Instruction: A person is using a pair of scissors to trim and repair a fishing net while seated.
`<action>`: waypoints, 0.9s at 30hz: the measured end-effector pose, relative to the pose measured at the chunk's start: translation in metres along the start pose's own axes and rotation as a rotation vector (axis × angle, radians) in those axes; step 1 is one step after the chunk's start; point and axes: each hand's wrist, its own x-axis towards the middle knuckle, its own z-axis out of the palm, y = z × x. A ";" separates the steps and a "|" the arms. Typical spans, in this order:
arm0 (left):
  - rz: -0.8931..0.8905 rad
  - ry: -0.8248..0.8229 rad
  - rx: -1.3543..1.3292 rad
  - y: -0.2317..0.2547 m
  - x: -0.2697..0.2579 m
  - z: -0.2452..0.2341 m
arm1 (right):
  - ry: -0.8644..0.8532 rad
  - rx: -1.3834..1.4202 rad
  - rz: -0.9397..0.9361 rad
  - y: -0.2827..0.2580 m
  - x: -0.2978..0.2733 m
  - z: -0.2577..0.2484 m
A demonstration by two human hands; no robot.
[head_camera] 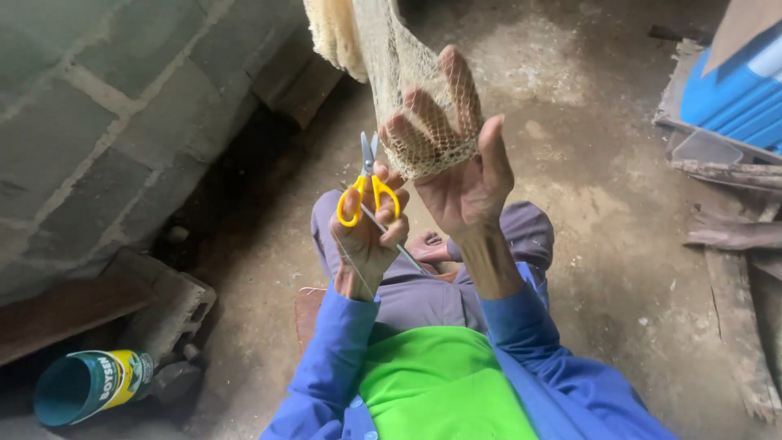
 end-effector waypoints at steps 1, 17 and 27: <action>0.011 -0.003 0.006 0.002 0.000 0.004 | -0.007 0.006 0.009 0.005 -0.002 0.002; 0.346 -0.072 0.504 0.015 -0.064 0.049 | 0.197 -0.171 0.037 0.037 0.007 -0.032; 0.307 -0.237 0.555 0.035 -0.098 0.122 | 0.196 0.373 0.103 0.035 0.045 -0.078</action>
